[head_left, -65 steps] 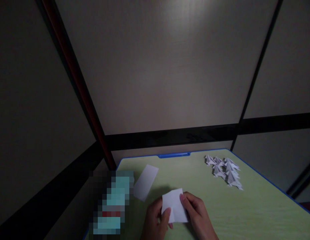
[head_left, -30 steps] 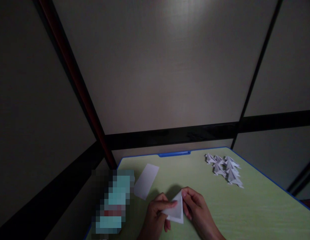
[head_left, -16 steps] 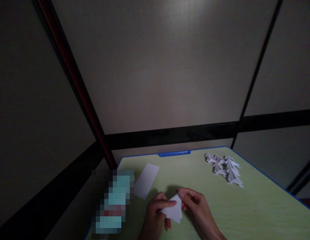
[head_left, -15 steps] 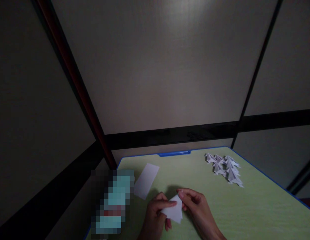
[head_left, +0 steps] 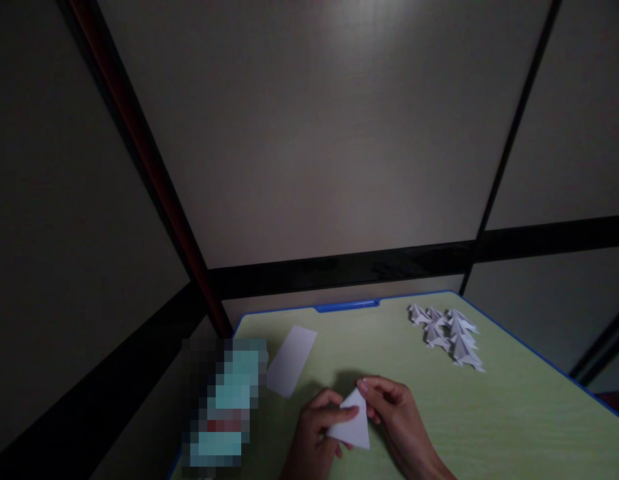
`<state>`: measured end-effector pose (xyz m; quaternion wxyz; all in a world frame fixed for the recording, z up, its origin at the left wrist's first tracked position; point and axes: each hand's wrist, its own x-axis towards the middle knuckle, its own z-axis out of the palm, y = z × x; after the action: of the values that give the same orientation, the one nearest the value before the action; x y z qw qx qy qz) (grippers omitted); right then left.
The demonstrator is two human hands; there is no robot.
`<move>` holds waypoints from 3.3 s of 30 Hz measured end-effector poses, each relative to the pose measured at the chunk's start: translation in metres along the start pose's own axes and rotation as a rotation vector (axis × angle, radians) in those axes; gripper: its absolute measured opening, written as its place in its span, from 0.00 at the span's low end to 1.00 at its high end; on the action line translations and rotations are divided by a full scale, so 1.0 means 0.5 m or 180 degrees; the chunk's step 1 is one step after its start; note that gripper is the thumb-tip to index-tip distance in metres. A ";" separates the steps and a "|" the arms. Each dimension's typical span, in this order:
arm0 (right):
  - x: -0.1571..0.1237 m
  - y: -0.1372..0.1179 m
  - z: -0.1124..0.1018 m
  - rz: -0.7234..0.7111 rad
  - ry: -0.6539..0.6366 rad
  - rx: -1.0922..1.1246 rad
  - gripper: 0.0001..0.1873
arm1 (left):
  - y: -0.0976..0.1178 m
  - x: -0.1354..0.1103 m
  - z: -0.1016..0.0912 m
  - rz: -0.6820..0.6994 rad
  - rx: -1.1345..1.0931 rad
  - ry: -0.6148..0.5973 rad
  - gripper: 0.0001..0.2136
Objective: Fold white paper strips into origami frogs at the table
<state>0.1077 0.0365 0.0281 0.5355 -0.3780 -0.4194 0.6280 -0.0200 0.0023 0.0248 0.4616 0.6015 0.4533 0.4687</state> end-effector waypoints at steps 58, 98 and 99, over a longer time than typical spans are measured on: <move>-0.009 -0.018 0.008 -0.0119 -0.0254 -0.0640 0.14 | -0.015 0.010 0.006 -0.0762 -0.0703 -0.0818 0.16; -0.030 -0.018 0.000 0.0575 -0.1892 0.0743 0.14 | -0.017 -0.007 -0.007 -0.1550 -0.2111 -0.1328 0.16; -0.031 -0.018 0.002 0.0553 -0.1969 0.0666 0.12 | -0.013 -0.008 -0.006 -0.1615 -0.2128 -0.1407 0.15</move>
<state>0.1122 0.0219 0.0370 0.3633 -0.1469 -0.4615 0.7959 -0.0241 0.0000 0.0182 0.8152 0.3755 0.3011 0.3221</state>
